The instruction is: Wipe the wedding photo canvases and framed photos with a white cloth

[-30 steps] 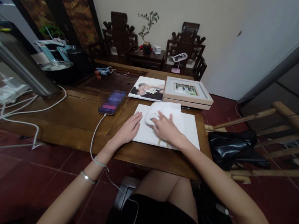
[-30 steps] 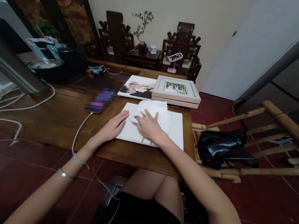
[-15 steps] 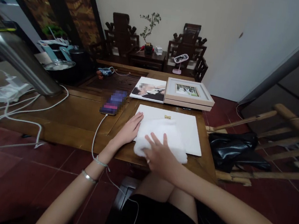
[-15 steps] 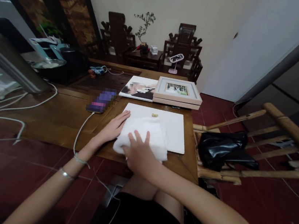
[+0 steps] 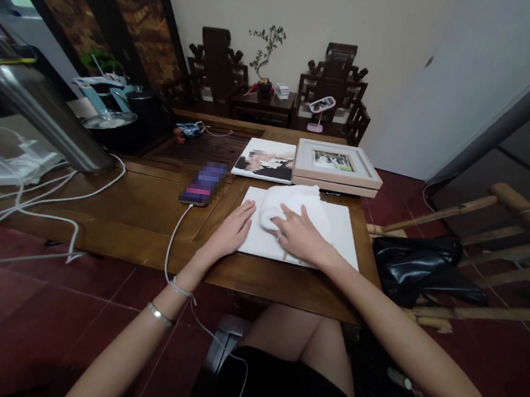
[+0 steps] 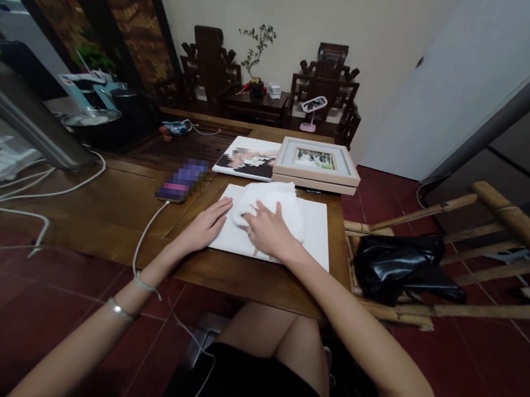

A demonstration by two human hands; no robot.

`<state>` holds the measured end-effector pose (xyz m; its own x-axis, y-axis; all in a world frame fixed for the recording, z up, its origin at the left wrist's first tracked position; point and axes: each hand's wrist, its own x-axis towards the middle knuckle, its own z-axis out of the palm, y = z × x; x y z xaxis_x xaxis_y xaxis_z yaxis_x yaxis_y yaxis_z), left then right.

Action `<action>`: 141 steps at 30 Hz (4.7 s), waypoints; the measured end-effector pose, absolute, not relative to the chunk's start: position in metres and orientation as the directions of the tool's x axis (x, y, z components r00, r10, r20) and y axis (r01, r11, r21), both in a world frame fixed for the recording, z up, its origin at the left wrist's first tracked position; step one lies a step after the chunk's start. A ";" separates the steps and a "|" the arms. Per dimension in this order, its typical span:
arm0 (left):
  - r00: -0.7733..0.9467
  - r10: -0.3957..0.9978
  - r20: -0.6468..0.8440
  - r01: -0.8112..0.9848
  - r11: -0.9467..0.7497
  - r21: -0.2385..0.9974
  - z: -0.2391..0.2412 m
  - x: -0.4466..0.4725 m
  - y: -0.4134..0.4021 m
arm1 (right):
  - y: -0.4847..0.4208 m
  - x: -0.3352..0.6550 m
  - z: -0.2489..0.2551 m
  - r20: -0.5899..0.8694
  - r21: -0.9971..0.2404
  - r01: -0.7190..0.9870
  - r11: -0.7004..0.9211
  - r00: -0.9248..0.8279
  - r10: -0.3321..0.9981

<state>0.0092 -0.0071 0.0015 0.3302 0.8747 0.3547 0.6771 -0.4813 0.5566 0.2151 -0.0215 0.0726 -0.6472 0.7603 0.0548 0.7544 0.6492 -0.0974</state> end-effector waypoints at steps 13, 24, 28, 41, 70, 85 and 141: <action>0.027 0.942 0.333 0.463 -0.307 0.831 0.007 0.008 -0.006 | -0.043 0.173 0.062 0.041 0.007 0.684 0.729 -0.729 0.683; 0.128 0.920 0.371 0.565 -0.375 0.735 0.011 0.015 -0.014 | -0.065 0.219 0.099 -0.039 -0.136 0.502 0.854 -0.864 0.501; 0.183 0.906 0.383 0.616 -0.409 0.673 0.010 0.016 -0.013 | -0.029 0.224 0.106 -0.012 -0.145 0.694 0.705 -0.714 0.700; 0.252 0.877 0.409 0.669 -0.464 0.581 0.004 0.012 -0.008 | 0.063 0.151 0.088 0.072 -0.355 0.725 0.591 -0.609 0.790; 0.264 0.863 0.431 0.661 -0.487 0.571 0.002 0.013 -0.008 | -0.117 0.320 0.081 0.041 -0.214 0.792 0.572 -0.578 0.815; 0.258 0.871 0.417 0.655 -0.475 0.588 0.004 0.013 -0.009 | 0.012 0.339 0.078 0.170 -0.226 0.870 0.437 -0.407 0.898; 0.238 0.884 0.403 0.672 -0.449 0.589 0.005 0.013 -0.002 | -0.078 0.327 0.089 -0.008 -0.223 0.818 0.530 -0.545 0.838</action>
<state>0.0129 -0.0025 0.0046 0.2377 0.8840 0.4025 0.6720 -0.4489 0.5891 0.3267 -0.0777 0.0893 -0.5455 0.8381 -0.0085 0.8180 0.5302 -0.2229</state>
